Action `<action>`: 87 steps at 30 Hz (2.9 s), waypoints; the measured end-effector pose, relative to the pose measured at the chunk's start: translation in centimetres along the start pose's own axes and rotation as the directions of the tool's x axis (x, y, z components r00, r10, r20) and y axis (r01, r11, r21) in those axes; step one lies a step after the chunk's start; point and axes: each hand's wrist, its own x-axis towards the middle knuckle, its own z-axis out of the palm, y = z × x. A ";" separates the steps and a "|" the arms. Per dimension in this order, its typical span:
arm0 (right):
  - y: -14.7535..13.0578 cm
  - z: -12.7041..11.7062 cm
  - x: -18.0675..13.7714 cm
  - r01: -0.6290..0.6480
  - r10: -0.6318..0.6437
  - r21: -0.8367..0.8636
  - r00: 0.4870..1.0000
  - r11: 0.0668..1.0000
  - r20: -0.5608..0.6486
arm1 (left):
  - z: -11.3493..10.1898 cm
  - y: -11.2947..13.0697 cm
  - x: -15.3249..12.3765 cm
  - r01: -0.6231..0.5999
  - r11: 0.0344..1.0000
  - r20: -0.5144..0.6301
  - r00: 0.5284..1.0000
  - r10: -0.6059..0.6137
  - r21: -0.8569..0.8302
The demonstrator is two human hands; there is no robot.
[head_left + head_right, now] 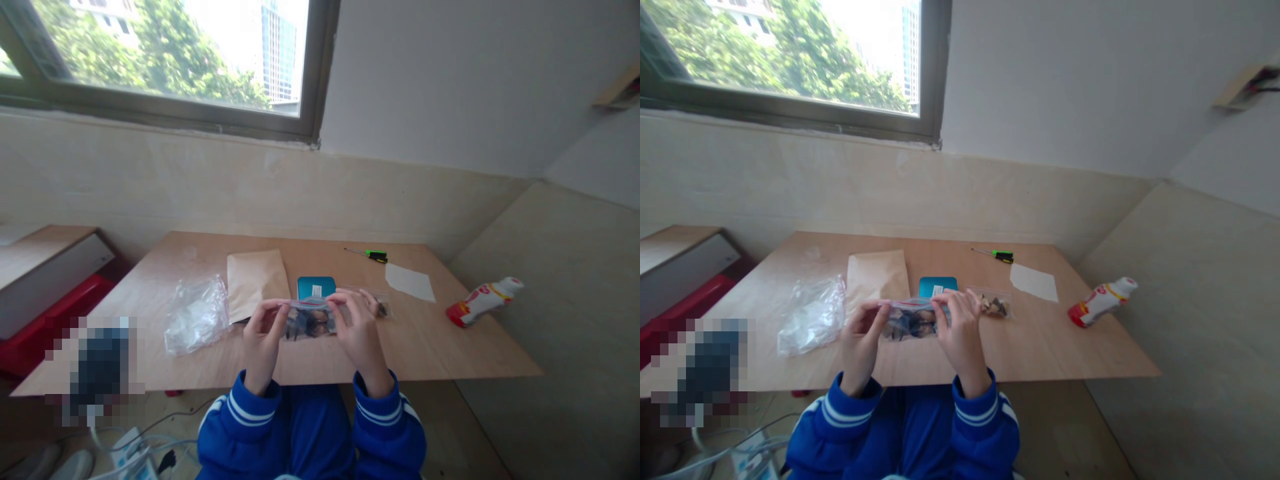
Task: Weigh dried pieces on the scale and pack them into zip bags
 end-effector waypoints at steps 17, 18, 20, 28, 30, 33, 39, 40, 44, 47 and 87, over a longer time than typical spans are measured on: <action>-0.4 3.0 1.7 0.009 -0.010 0.036 0.999 0.999 0.049 | 1.0 -1.9 1.6 0.029 0.996 0.127 0.992 -0.019 -0.080; -0.5 3.1 1.7 0.007 -0.010 0.041 0.997 0.999 0.070 | 1.1 -2.0 1.8 0.028 0.997 0.115 0.993 -0.020 -0.072; -0.6 3.3 1.8 0.013 -0.020 0.060 0.993 0.998 0.120 | 1.0 -2.3 2.0 0.028 0.998 0.100 0.995 -0.022 -0.051; -0.2 4.3 2.3 -0.095 0.059 0.217 0.984 0.972 0.167 | 0.9 -2.4 1.9 0.061 0.998 0.120 0.991 -0.058 -0.026; -0.1 4.5 2.3 -0.110 0.076 0.206 0.983 0.972 0.166 | 1.0 -2.7 1.8 0.050 0.998 0.132 0.990 -0.047 -0.024; 0.1 5.0 2.2 -0.125 0.097 0.181 0.983 0.975 0.153 | 1.0 -3.1 1.9 0.027 1.000 0.130 0.991 -0.026 -0.007; 0.2 5.1 2.1 -0.127 0.069 0.294 0.977 0.947 0.199 | 0.1 -3.8 2.2 -0.044 0.997 0.090 0.995 0.038 0.062; 0.2 5.1 2.1 -0.136 0.072 0.312 0.975 0.940 0.208 | -0.1 -3.8 2.3 -0.060 0.996 0.092 0.994 0.053 0.072; 0.2 5.0 2.2 -0.181 0.106 0.369 0.971 0.912 0.216 | -0.5 -3.8 2.3 -0.079 0.991 0.099 0.993 0.068 0.105; 0.0 5.1 2.1 -0.172 0.113 0.343 0.976 0.923 0.186 | -0.3 -3.6 2.2 -0.078 0.991 0.105 0.992 0.067 0.106; 1.8 5.8 1.4 0.058 -0.087 0.114 0.961 0.992 0.262 | -3.0 -4.3 2.8 -0.079 0.979 0.158 0.986 0.049 0.188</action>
